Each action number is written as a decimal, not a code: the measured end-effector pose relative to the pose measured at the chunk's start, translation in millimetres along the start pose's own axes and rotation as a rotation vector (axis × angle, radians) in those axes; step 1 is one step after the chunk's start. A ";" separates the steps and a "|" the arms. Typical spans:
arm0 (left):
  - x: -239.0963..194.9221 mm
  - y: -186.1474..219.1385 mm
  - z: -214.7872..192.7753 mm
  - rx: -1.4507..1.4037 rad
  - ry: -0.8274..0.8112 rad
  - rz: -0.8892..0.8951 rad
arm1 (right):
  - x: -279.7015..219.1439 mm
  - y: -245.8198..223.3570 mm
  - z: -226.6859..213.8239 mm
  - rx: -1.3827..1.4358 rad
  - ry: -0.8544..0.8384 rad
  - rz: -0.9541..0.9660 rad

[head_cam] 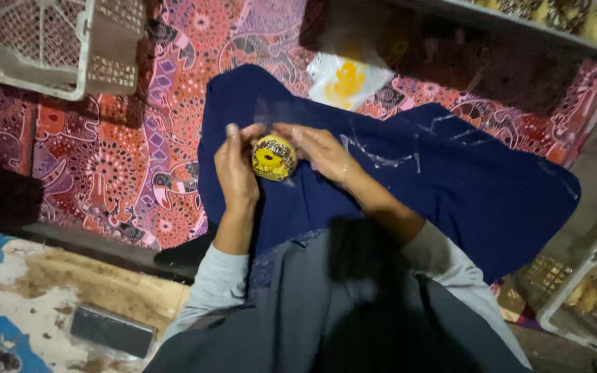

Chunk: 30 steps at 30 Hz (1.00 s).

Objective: The person sits on the floor and repeatedly picks donuts from a metal tray, places each donut into a small clear plastic bag, and sets the bagged donut into a white plastic crate. The process continues with multiple donuts being individually bagged and transferred.

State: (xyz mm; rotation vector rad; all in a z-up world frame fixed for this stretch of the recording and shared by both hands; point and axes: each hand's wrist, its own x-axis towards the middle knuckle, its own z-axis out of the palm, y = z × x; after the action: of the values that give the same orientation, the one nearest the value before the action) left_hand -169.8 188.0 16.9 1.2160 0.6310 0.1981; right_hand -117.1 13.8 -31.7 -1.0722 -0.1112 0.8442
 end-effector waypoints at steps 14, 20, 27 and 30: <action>-11.3 -4.5 -7.3 0.633 0.060 0.573 | 0.9 -7.5 22.6 -0.731 0.501 -0.479; 4.7 -43.5 33.9 0.854 -0.205 0.693 | 17.1 43.8 -69.1 -0.280 0.570 -0.264; 112.7 -158.3 156.3 1.112 -0.480 0.560 | -7.6 37.8 -208.5 -0.880 0.902 -0.322; 133.7 -197.6 163.6 1.385 -0.550 0.525 | -11.6 34.9 -253.0 -1.355 0.995 -0.260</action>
State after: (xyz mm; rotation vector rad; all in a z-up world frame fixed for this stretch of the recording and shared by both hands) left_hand -7.6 47.7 -177.3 2.6370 -0.1668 -0.2020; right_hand -26.5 -170.6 -183.9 -2.5610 0.0437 -0.2147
